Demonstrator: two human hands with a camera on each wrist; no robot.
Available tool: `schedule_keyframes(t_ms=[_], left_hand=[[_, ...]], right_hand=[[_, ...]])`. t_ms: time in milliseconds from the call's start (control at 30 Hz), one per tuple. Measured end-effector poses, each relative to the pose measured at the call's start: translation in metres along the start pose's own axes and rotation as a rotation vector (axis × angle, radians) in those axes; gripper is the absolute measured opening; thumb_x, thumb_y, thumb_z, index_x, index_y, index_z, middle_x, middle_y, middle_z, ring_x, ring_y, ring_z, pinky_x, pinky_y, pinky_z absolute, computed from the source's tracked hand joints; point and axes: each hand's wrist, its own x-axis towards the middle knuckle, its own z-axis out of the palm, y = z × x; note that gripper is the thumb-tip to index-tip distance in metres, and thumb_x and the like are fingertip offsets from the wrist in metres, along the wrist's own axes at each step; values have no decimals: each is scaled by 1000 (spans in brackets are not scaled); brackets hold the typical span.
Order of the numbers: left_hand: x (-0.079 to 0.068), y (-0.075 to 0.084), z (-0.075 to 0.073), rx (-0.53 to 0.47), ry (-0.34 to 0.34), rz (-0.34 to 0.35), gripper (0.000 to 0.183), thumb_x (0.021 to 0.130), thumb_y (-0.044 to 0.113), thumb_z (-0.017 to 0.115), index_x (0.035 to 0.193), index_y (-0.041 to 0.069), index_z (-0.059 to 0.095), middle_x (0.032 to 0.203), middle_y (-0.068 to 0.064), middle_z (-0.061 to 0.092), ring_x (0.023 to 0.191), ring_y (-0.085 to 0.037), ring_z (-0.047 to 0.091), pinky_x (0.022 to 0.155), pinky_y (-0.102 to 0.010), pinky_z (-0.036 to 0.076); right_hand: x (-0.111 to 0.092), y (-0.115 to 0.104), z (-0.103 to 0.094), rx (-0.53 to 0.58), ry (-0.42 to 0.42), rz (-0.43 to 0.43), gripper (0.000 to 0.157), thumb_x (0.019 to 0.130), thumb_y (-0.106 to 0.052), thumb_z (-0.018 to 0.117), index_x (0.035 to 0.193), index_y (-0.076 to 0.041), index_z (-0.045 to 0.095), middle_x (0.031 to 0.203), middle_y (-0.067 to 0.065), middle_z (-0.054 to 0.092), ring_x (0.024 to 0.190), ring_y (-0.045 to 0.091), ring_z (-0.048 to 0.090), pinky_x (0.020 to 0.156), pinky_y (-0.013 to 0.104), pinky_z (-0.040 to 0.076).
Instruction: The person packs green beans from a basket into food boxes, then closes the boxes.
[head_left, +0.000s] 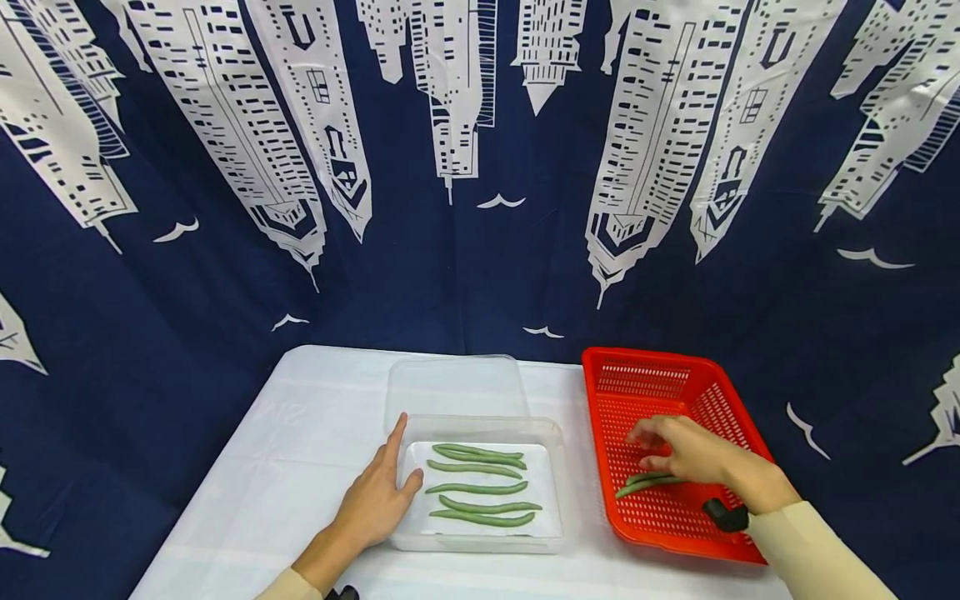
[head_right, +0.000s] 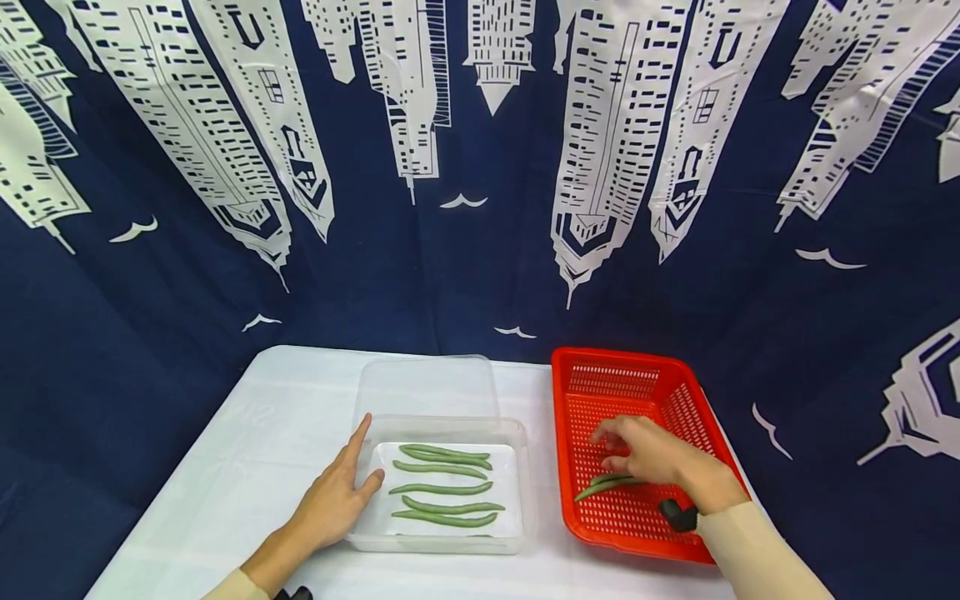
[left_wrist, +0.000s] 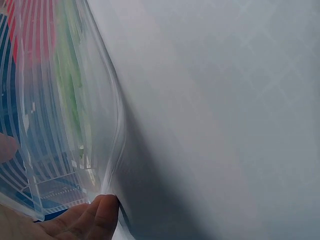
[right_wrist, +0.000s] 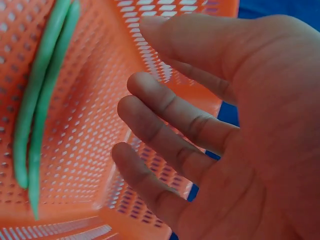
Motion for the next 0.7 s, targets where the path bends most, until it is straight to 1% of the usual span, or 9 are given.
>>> schedule_keyframes(t_ms=[100,200,300,400,500,567,700], left_hand=[[-1,-1,1,-5,-3,-2,93,115,33,68,190,33,12,177,-28,54,155,-58,61,120,-81,52],[-2,-2,2,-7,-3,-4,93,115,33,68,190,34,12,177,-28,54,154,-59,62,119,-82,52],[-3,-3,2,-6,-3,-7,93,115,34,68,189,35,12,177,-28,53,153,-59,62,118,-82,52],[-4,-4,1,-7,-4,-6,93,115,34,68,189,35,12,177,-28,53,153,-60,62,118,-83,51],[-4,-4,1,-6,-3,-3,93,115,33,68,190,34,12,177,-28,54,153,-59,62,118,-83,51],[-3,-4,1,-2,1,-2,93,115,33,68,190,34,12,177,-28,54,153,-58,63,119,-82,52],[0,-3,2,-1,7,11,93,115,33,67,190,35,12,176,-27,55,154,-56,63,120,-81,52]], right_hand=[[0,10,2,36,-37,26,33,96,-11,95,126,-7,82,117,3,84,102,21,76,90,38,68],[-1,18,4,82,-66,48,32,94,-10,97,123,-10,83,112,3,81,99,18,71,87,32,64],[0,26,8,106,-80,50,29,91,-7,98,115,-11,82,104,2,77,94,13,66,81,27,59],[1,32,13,158,-105,64,28,89,-2,97,110,-9,80,98,3,73,87,9,60,75,23,53],[2,39,17,210,-138,81,26,88,3,96,107,-6,80,94,6,70,82,7,57,72,22,50],[3,42,19,220,-148,86,26,88,5,95,106,-6,79,93,7,69,80,7,55,71,22,49],[3,47,21,208,-137,106,27,86,7,94,103,-8,79,92,6,67,79,7,54,71,22,48]])
